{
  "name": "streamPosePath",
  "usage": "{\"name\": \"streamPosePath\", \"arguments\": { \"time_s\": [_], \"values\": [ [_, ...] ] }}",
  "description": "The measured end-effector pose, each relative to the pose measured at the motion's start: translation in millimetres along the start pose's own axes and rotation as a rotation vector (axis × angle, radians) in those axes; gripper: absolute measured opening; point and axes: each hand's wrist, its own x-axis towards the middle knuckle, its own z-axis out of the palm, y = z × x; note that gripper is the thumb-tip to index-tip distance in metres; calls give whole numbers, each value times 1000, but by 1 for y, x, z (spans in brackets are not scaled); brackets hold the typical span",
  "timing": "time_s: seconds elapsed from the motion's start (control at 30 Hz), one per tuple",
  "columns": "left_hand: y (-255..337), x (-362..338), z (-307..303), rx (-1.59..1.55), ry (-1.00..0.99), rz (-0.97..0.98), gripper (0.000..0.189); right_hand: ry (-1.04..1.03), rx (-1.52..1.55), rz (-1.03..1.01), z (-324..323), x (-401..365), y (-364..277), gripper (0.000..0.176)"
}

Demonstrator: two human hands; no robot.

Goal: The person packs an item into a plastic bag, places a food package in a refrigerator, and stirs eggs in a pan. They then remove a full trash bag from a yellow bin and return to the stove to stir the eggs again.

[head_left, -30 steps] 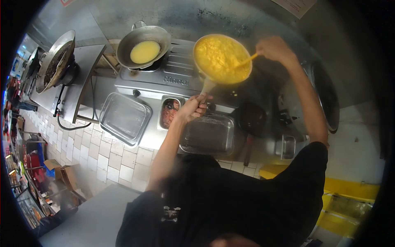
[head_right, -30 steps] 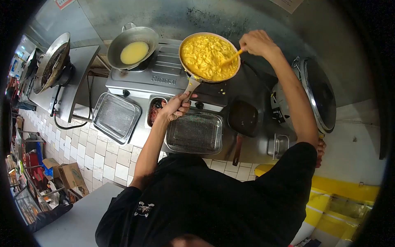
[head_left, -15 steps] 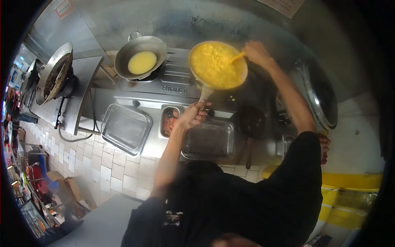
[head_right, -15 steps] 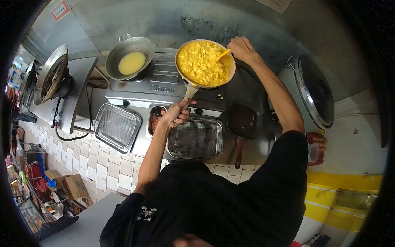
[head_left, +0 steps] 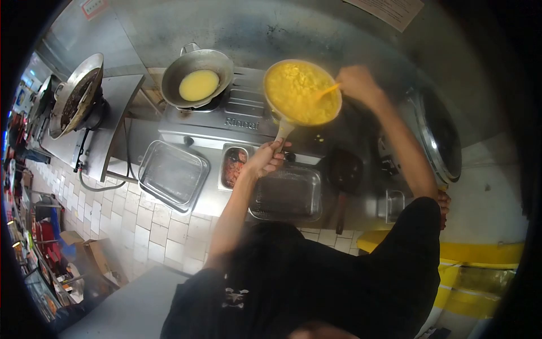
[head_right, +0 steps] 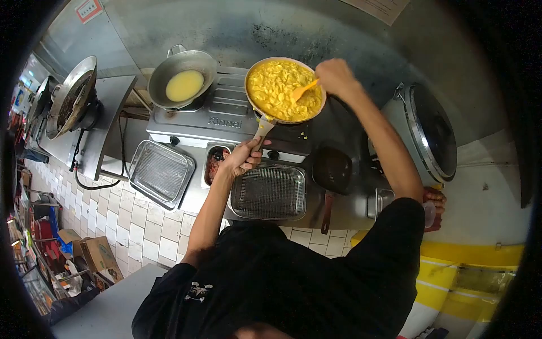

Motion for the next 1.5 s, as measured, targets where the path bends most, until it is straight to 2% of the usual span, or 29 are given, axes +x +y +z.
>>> {"name": "streamPosePath", "arguments": {
  "time_s": [0.07,0.17,0.23,0.27,0.4,0.47,0.5,0.57,0.63,0.73,0.8,0.83,0.9,0.97,1.03,1.13,1.27,1.5],
  "values": [
    [2,-4,4,-15,-1,5,39,-52,-45,50,-42,-2,11,14],
    [0,-5,6,-31,-17,-4,38,-164,-135,120,-46,12,25,15],
    [3,-6,6,0,-3,-2,39,-407,-243,127,-43,23,21,17],
    [2,-5,5,-1,-10,6,40,-527,-315,154,-47,28,8,23],
    [0,-6,8,27,33,7,40,-458,-341,200,24,53,28,24],
    [-1,-5,7,28,21,17,40,-385,-262,354,44,67,35,22],
    [-2,-5,7,21,15,20,40,-378,-265,353,62,74,43,22],
    [2,-8,10,47,37,17,40,-118,-175,365,108,87,65,18],
    [3,-9,13,61,52,1,40,-120,-159,406,127,95,71,18],
    [1,-7,9,34,30,-15,39,-213,-12,324,118,87,72,20],
    [2,-6,8,20,22,-27,39,-435,177,306,109,77,72,24],
    [1,-5,8,14,21,-18,39,-432,169,299,117,75,76,24],
    [1,-6,7,14,27,-23,39,-371,400,190,156,74,89,25],
    [0,-5,8,13,28,-14,38,-330,444,169,155,62,83,27],
    [-1,-5,7,-13,11,-26,38,-81,406,122,144,49,76,26],
    [0,-5,7,-7,5,-26,39,26,305,63,114,25,64,24],
    [-1,-4,6,16,4,-7,40,107,259,5,70,-4,35,21],
    [1,-6,10,45,33,-1,41,145,10,-91,48,-31,8,27]
  ]
}}
